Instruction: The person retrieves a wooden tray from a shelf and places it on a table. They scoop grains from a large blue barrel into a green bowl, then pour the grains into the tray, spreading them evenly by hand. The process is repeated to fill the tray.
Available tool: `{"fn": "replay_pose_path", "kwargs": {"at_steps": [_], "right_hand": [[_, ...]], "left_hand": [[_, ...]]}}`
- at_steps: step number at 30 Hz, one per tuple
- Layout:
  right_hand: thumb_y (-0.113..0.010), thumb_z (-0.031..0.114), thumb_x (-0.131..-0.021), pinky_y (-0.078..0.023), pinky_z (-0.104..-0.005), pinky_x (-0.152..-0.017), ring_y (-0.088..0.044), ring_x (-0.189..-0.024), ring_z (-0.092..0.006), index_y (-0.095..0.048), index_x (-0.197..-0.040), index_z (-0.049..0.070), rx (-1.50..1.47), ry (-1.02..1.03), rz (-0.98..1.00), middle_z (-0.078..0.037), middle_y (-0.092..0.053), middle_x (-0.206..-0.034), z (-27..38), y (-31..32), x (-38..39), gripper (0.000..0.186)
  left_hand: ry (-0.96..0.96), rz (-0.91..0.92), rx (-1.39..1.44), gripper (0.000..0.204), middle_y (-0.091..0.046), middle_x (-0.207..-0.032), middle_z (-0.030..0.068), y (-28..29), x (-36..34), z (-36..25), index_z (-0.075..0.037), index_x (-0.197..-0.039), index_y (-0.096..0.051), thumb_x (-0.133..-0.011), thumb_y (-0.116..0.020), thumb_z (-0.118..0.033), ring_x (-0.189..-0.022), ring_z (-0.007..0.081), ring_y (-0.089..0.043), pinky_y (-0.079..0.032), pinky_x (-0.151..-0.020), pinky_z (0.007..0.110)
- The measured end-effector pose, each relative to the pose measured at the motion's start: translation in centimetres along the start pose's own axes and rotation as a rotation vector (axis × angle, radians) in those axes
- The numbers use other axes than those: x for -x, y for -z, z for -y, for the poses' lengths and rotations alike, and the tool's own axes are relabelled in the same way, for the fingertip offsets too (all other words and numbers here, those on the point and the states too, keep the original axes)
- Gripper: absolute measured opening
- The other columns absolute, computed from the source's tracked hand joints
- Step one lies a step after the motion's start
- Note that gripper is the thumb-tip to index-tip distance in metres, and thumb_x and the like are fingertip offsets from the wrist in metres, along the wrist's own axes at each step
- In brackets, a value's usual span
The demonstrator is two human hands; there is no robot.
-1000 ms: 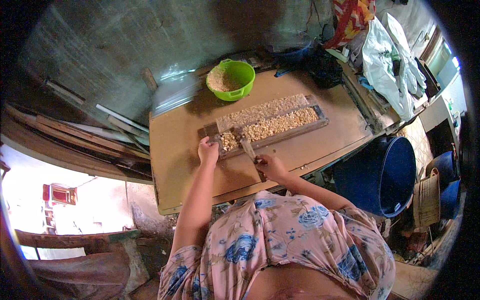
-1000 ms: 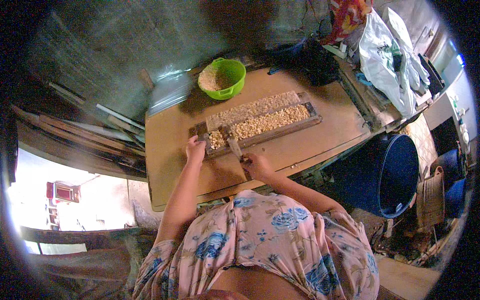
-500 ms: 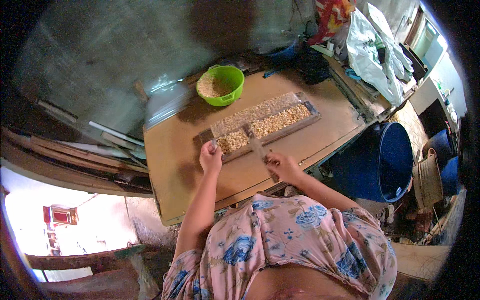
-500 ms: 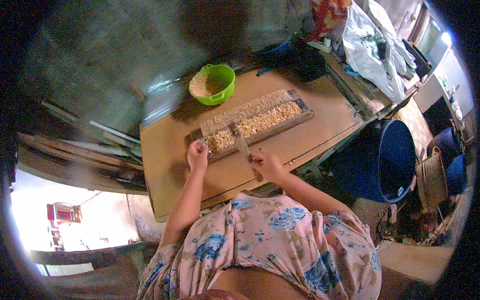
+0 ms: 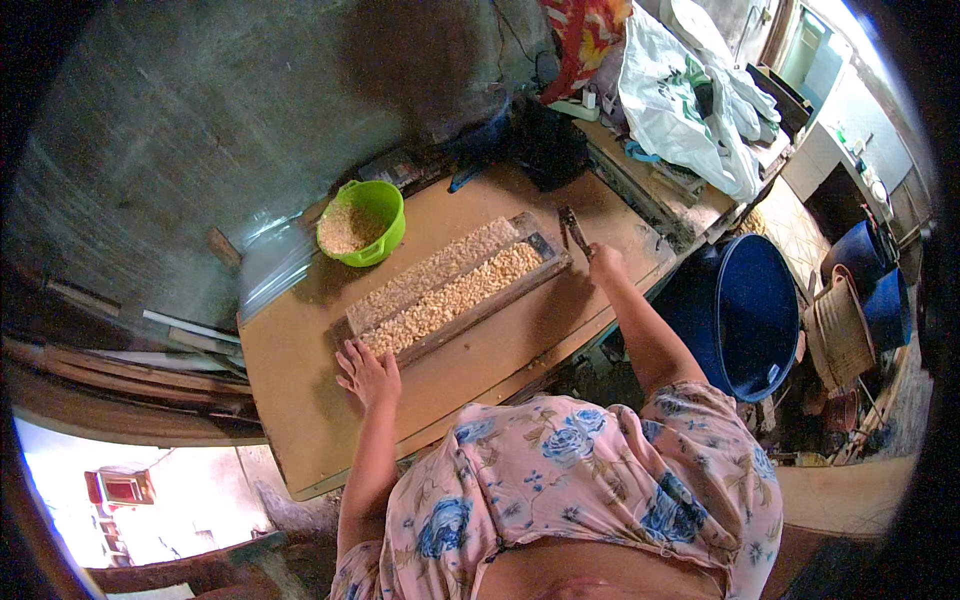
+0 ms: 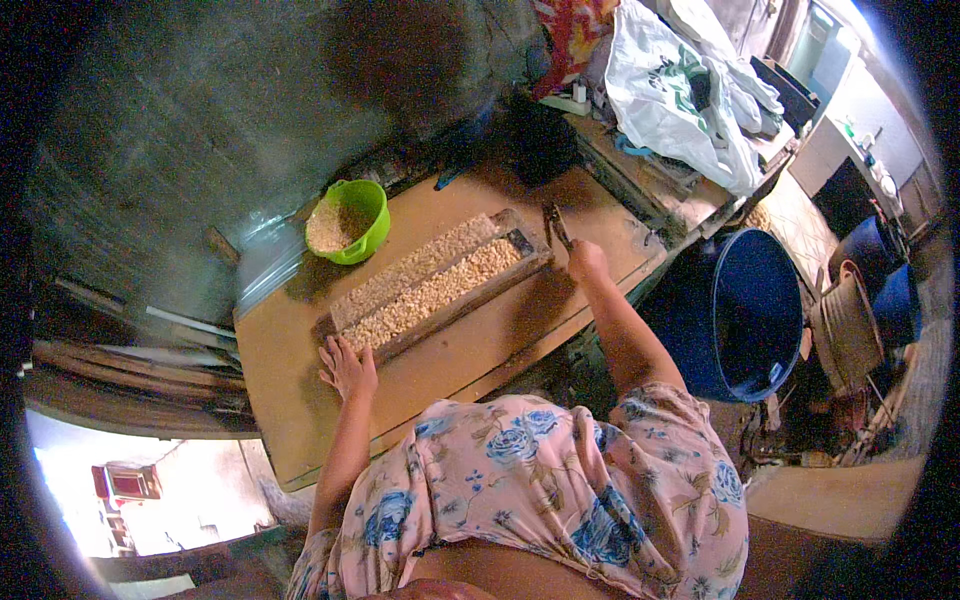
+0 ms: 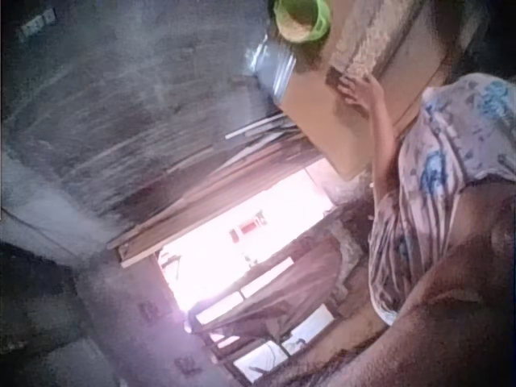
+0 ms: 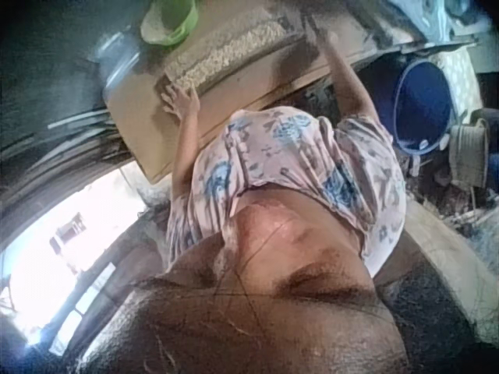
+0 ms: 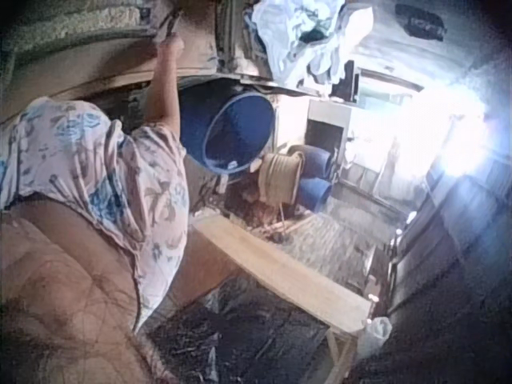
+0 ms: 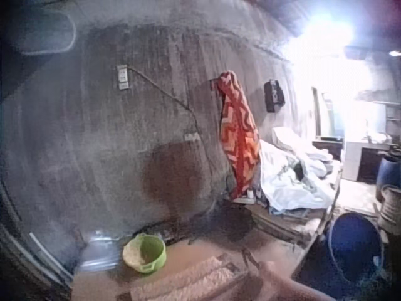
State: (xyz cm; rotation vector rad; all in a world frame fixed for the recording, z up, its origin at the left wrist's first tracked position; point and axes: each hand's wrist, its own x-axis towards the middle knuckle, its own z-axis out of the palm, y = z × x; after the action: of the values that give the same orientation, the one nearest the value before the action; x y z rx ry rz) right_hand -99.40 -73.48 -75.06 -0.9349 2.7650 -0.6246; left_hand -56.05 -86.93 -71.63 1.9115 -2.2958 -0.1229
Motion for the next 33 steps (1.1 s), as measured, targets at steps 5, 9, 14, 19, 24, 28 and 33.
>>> {"fn": "replay_pose_path", "kwargs": {"at_steps": [5,9,14,19,24,28,33], "right_hand": [[-0.042,0.018,-0.081,-0.036,-0.0499,-0.09,-0.035,-0.118,-0.0367,-0.046,-0.119,0.023,0.212,0.175,0.015,-0.013,-0.034,-0.133,4.3,-0.9,1.0,0.039],[-0.049,0.002,-0.069,-0.023,-0.0566,-0.097,-0.018,-0.128,-0.0381,-0.035,-0.13,0.017,0.14,0.485,0.23,-0.014,-0.016,-0.141,8.5,-0.3,4.1,0.064],[-0.046,-0.003,-0.072,-0.019,-0.0565,-0.099,-0.015,-0.129,-0.0368,-0.022,-0.136,0.018,-0.121,0.458,0.139,-0.009,-0.013,-0.143,6.3,1.0,1.9,0.071],[-0.045,0.003,-0.078,-0.013,-0.0569,-0.102,-0.007,-0.132,-0.0341,-0.017,-0.137,0.015,0.323,0.616,0.145,-0.006,-0.011,-0.144,6.3,0.4,2.5,0.066],[-0.044,0.007,-0.08,-0.013,-0.0581,-0.101,-0.007,-0.132,-0.0334,-0.016,-0.137,0.013,0.382,0.675,0.135,-0.004,-0.012,-0.143,7.7,-0.1,3.3,0.064],[-0.048,0.015,-0.08,-0.015,-0.0599,-0.1,-0.012,-0.13,-0.0343,-0.019,-0.136,0.014,0.379,0.733,0.051,-0.004,-0.016,-0.142,8.0,-1.5,3.7,0.063],[-0.051,0.014,-0.079,-0.016,-0.059,-0.1,-0.013,-0.13,-0.0338,-0.019,-0.136,0.014,0.385,0.767,0.054,-0.003,-0.016,-0.142,8.3,-1.8,4.0,0.066]], "left_hand": [[0.013,-0.007,-0.065,0.066,-0.014,-0.143,0.0133,-0.3,0.4,-2.2,-0.003,-0.134,-0.024,-0.084,-0.038,-0.044,-0.132,0.0298,-0.007,-0.005,-0.1,0.057],[-0.04,-0.059,0.018,0.07,-0.014,-0.142,0.0154,-1.4,0.2,-2.1,0.0,-0.134,-0.022,-0.083,-0.041,-0.045,-0.132,0.0287,-0.01,-0.006,-0.102,0.055],[-0.074,-0.248,0.018,0.078,-0.014,-0.142,0.0153,-0.3,0.8,-1.8,0.001,-0.133,-0.022,-0.078,-0.046,-0.05,-0.131,0.0283,-0.012,-0.006,-0.102,0.055],[-0.074,-0.142,-0.191,0.081,-0.016,-0.141,0.0154,-1.0,0.6,-0.3,0.001,-0.132,-0.025,-0.075,-0.047,-0.053,-0.131,0.0312,-0.013,-0.007,-0.102,0.055],[-0.135,-0.178,-0.184,0.078,-0.021,-0.14,0.016,-1.0,0.6,-0.8,0.002,-0.131,-0.027,-0.077,-0.046,-0.051,-0.13,0.0324,-0.015,-0.006,-0.101,0.055],[-0.177,-0.173,-0.141,0.076,-0.023,-0.139,0.0174,-0.5,1.0,-1.6,0.002,-0.13,-0.027,-0.077,-0.046,-0.049,-0.129,0.0329,-0.018,-0.006,-0.102,0.054],[-0.251,-0.203,-0.099,0.075,-0.024,-0.137,0.0193,-0.9,0.9,-1.7,0.002,-0.129,-0.028,-0.078,-0.046,-0.048,-0.127,0.0347,-0.021,-0.009,-0.102,0.052]]}}
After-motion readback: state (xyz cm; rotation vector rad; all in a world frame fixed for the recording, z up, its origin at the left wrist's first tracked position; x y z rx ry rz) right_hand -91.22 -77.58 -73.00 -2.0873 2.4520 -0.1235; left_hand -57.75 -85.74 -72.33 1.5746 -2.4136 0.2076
